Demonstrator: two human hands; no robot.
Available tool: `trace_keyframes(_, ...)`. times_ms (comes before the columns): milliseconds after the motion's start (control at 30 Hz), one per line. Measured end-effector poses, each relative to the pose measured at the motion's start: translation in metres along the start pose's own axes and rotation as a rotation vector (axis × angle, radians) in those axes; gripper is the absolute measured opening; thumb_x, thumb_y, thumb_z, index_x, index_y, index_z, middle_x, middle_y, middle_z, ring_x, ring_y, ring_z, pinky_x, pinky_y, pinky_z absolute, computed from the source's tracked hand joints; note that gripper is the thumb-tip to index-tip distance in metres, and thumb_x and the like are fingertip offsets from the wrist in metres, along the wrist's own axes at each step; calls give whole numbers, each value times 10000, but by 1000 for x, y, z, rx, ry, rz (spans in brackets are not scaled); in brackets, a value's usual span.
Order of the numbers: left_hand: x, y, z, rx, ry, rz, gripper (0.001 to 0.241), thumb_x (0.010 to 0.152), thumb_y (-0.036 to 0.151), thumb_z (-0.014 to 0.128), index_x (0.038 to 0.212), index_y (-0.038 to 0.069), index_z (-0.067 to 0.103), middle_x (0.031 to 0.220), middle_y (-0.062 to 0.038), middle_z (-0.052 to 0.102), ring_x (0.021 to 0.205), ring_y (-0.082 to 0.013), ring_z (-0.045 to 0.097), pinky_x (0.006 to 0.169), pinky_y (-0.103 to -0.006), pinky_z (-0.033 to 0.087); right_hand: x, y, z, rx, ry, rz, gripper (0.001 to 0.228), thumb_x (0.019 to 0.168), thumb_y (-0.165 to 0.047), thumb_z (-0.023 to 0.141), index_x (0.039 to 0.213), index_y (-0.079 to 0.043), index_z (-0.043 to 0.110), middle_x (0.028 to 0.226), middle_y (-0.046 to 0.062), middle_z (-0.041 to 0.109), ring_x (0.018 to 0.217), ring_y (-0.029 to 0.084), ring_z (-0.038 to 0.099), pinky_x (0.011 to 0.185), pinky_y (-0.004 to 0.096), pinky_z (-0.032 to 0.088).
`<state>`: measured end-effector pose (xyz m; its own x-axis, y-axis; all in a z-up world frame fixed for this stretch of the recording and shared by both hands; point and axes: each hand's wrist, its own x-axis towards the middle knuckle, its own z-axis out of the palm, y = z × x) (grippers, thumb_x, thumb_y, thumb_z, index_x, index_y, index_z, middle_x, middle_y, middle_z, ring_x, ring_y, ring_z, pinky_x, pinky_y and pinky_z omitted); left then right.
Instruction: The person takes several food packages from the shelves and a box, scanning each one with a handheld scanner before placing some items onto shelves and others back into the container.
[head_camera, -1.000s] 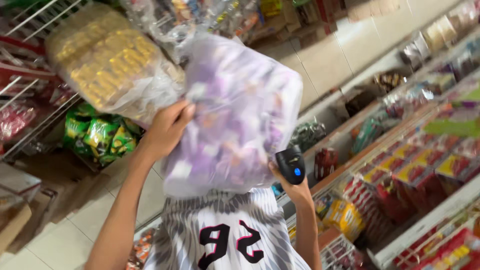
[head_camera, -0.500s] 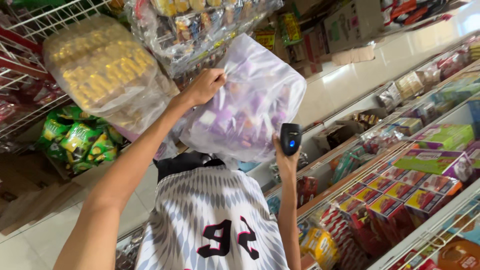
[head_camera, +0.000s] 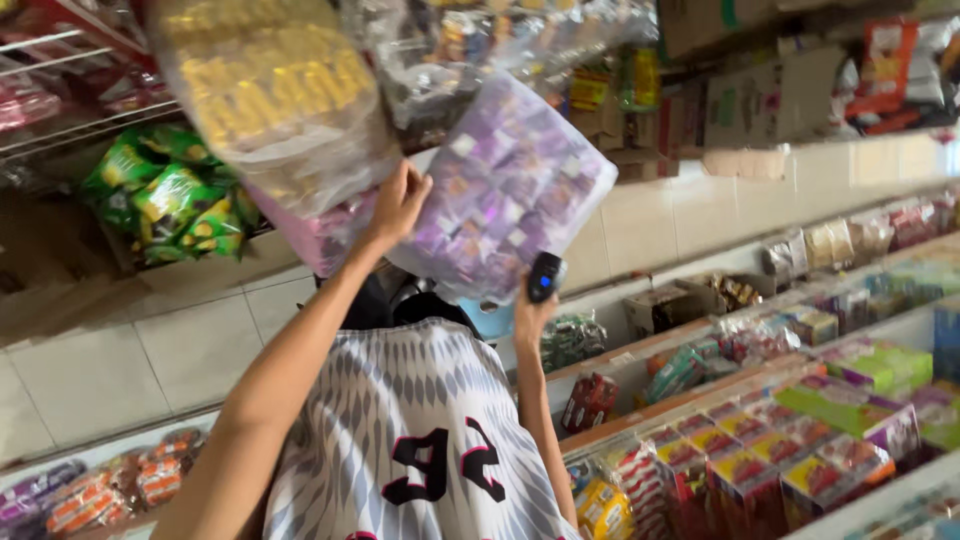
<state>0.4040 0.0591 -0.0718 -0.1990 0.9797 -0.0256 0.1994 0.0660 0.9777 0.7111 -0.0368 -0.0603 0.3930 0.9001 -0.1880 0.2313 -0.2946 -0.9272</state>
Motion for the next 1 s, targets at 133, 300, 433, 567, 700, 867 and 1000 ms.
trace_keyframes(133, -51, 37, -54, -8, 71, -4, 189, 981, 179, 655, 1065, 40, 558, 989, -78, 570, 931, -262, 602, 737, -410, 488, -4, -27, 5, -211, 328, -70, 320, 923, -270, 802, 946, 34, 704, 750, 37, 692, 618, 140, 607, 567, 320, 499)
trace_keyframes(300, -58, 41, -146, 203, 604, 27, 256, 953, 162, 665, 1144, 22, 566, 1102, -155, 575, 1119, -330, 545, 1002, -445, 421, 3, -110, 40, -156, 250, -369, 288, 970, -241, 808, 1031, 30, 730, 880, 61, 756, 721, 134, 667, 649, 323, 533)
trace_keyframes(433, -7, -2, -222, 361, 758, -14, 378, 987, 241, 742, 1196, 17, 521, 1196, -213, 503, 1196, -389, 488, 1050, -472, 388, 4, -163, 109, -54, -112, -21, 261, 952, -237, 778, 1068, -13, 711, 807, 62, 680, 639, 137, 583, 584, 334, 461)
trace_keyframes(567, 71, -60, -252, 303, 1052, -239, 618, 787, 363, 871, 1139, -8, 524, 1104, -228, 517, 1057, -400, 507, 890, -490, 393, -2, -173, 211, -58, -464, 109, 288, 931, -232, 780, 1058, 21, 727, 845, 70, 763, 730, 163, 734, 672, 313, 584)
trace_keyframes(700, 82, -116, -262, 42, 910, -434, 674, 782, 436, 848, 1105, -26, 479, 997, -166, 580, 922, -340, 598, 830, -445, 474, -22, -145, 326, -8, -560, 291, 365, 895, -228, 774, 1138, 43, 739, 869, 80, 769, 711, 191, 717, 624, 346, 580)
trace_keyframes(867, 56, -127, -264, 123, 722, -250, 552, 962, 514, 681, 993, -12, 516, 851, -136, 558, 801, -282, 551, 743, -424, 450, -33, -102, 415, 231, -423, 784, 351, 921, -261, 833, 1063, -8, 635, 894, 102, 682, 817, 257, 730, 670, 390, 574)
trace_keyframes(1000, 37, -118, -273, 78, 482, -220, 462, 1108, 448, 515, 966, 10, 486, 817, -137, 490, 772, -301, 488, 742, -426, 432, -46, -70, 420, 90, -290, 627, 269, 835, -153, 816, 1009, -77, 626, 895, 40, 700, 800, 192, 721, 723, 357, 597)
